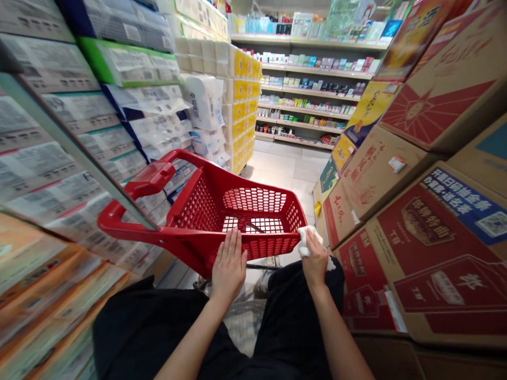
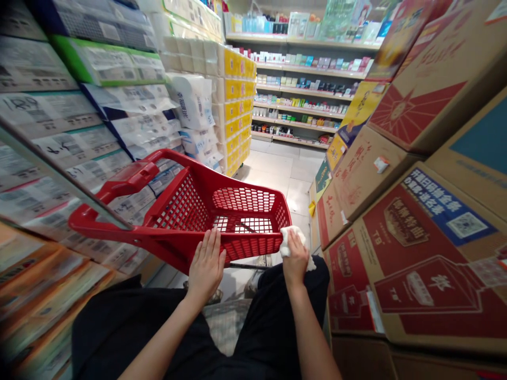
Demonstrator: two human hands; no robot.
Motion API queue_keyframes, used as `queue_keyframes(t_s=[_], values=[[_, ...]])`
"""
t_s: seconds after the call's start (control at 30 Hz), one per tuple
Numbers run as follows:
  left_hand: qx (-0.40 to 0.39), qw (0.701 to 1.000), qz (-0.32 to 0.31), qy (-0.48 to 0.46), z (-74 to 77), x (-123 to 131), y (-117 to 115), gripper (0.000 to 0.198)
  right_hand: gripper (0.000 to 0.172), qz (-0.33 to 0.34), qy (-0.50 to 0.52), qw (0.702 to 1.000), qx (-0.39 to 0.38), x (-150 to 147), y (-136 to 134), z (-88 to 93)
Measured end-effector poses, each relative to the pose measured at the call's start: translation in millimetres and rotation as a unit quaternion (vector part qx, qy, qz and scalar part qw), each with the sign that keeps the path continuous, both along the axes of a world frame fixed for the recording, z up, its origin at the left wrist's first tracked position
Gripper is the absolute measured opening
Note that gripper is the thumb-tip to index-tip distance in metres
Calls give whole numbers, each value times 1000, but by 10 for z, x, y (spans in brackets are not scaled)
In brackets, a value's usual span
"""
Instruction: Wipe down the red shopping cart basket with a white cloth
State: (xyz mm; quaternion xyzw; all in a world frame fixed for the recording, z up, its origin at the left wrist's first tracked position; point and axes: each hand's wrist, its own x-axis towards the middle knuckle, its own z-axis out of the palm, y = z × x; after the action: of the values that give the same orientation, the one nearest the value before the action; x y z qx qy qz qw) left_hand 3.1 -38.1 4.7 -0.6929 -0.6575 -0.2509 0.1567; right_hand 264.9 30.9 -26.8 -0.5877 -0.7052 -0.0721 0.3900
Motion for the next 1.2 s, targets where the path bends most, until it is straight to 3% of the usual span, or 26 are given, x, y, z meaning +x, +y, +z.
queue_keyframes(t_s=[0.1, 0.23, 0.33, 0.43, 0.57, 0.73, 0.83, 0.9, 1.0, 1.13, 1.2], values=[[-1, 1000, 0, 6, -7, -6, 3, 64, 66, 13, -20, 1000, -18, -485, -119, 115], [3, 1000, 0, 13, 5, -18, -2, 63, 68, 124, -33, 991, -44, -1239, -312, 307], [3, 1000, -4, 16, 18, -26, -9, 62, 65, 170, -30, 984, -41, -1479, -370, 380], [4, 1000, -4, 19, 28, -19, -10, 64, 65, 183, -44, 982, -25, -1314, -334, 344], [2, 1000, 5, 26, 35, 5, -6, 65, 60, 137, -42, 990, -5, -703, -180, 177], [1, 1000, 8, 16, 21, 16, 4, 65, 51, 108, 59, 992, 6, 50, 41, 32], [0, 1000, 5, 9, 8, 10, 10, 65, 53, 121, 113, 986, -10, 169, 72, 45], [2, 1000, 2, 5, 3, 5, 13, 65, 56, 101, 106, 989, -15, 41, 31, 78], [3, 1000, 0, 1, 0, -3, 13, 66, 61, 89, 56, 994, -23, -424, -97, 146], [-4, 1000, 5, 17, -2, -19, 3, 69, 71, 156, 12, 987, -45, -1179, -279, 272], [-8, 1000, 8, 26, -7, -27, -5, 73, 74, 172, 10, 984, -49, -1407, -330, 332]])
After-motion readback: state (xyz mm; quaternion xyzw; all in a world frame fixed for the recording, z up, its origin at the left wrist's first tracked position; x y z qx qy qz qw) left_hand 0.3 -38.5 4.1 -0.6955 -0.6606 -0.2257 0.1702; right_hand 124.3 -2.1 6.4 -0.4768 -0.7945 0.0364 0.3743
